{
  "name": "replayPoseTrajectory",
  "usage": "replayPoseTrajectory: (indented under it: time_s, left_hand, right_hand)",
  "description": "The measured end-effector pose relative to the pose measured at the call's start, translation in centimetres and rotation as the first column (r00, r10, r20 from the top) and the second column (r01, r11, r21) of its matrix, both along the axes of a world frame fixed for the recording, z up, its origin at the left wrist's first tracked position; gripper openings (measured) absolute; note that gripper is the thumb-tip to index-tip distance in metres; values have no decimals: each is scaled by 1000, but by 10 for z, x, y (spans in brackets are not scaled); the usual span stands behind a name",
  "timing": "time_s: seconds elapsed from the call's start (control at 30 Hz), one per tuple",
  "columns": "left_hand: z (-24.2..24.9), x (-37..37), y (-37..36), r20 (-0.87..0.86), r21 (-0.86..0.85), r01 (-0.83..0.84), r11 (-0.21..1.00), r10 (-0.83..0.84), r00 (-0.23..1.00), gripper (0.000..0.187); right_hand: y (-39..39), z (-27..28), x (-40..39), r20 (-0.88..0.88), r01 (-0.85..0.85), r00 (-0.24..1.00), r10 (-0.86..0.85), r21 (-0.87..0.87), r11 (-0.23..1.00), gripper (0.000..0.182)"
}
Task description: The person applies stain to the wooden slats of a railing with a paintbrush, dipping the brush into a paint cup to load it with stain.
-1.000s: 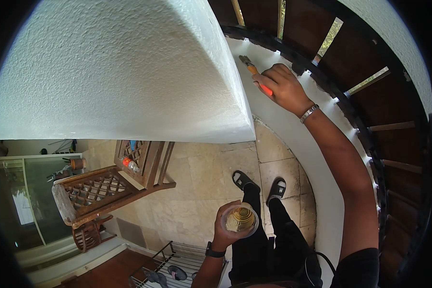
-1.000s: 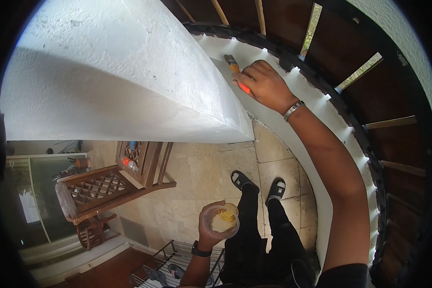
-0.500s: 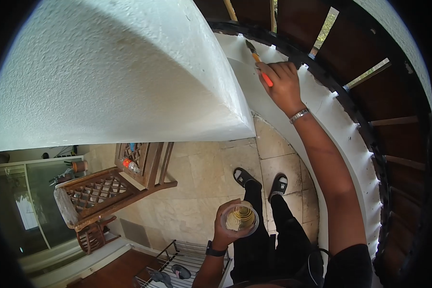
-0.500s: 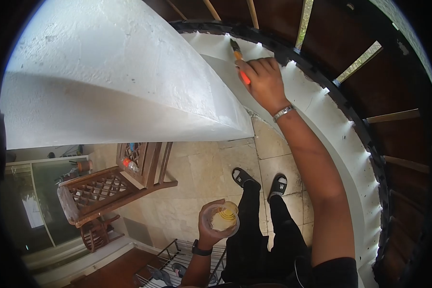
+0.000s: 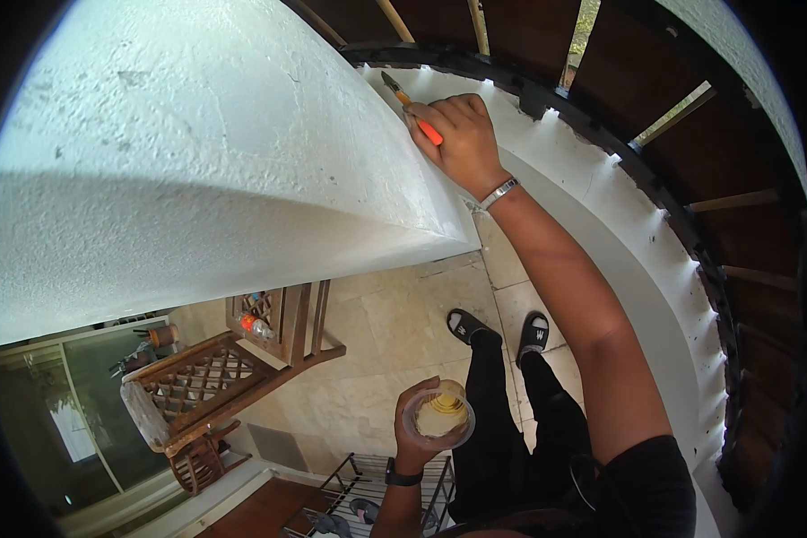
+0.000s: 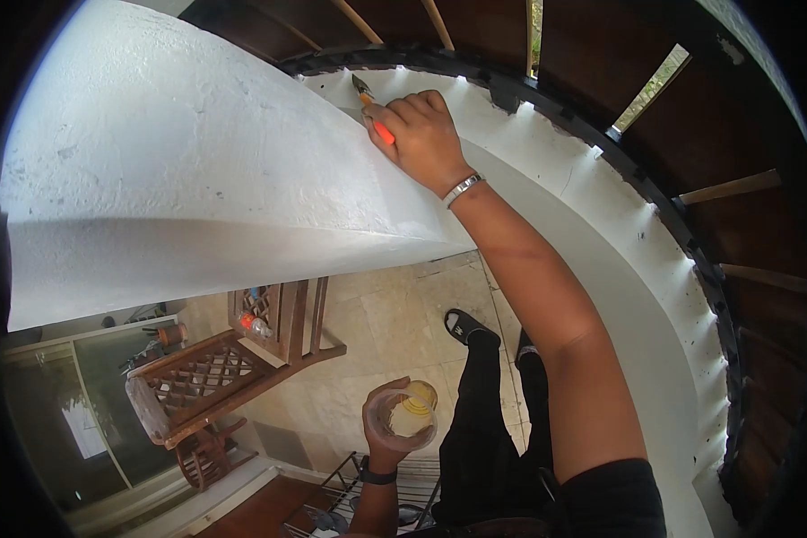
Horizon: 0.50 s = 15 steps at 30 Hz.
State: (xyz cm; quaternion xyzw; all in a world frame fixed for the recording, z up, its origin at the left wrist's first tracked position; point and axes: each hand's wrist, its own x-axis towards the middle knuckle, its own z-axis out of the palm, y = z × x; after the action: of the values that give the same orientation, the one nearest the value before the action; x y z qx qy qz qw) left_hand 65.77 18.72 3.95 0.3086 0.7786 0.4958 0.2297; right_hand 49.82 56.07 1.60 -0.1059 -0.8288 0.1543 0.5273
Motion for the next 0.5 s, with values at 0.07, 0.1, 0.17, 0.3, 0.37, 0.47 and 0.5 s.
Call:
replayPoseTrajectory:
  time_s: [0.07, 0.1, 0.17, 0.3, 0.37, 0.47, 0.5]
  left_hand:
    - [8, -2, -4, -29, 9, -23, 1000, 23, 999, 79]
    - [9, -4, -6, 5, -1, -40, 999, 40, 999, 79]
    - [10, -7, -4, 31, -7, -52, 999, 52, 998, 78]
    - [14, -6, 2, 1, 19, -39, 999, 39, 999, 76]
    - [13, -6, 5, -25, 13, -20, 1000, 20, 999, 76]
    - [11, -2, 4, 46, 79, -6, 997, 2, 999, 77]
    - [10, -1, 4, 44, 89, -10, 996, 6, 999, 77]
  right_hand:
    - [2, 13, 5, -14, -18, 1000, 17, -28, 999, 15]
    - [8, 20, 6, -26, -35, 999, 34, -48, 998, 15]
    - [20, 31, 1, -9, -84, 996, 84, -4, 996, 16]
    - [40, 64, 4, 47, -125, 992, 119, 131, 984, 18]
    - [51, 80, 11, -136, -97, 983, 124, 187, 977, 21]
    - [68, 85, 35, -117, -28, 992, 46, 156, 987, 26]
    - [74, 88, 43, -143, -6, 989, 32, 179, 984, 27]
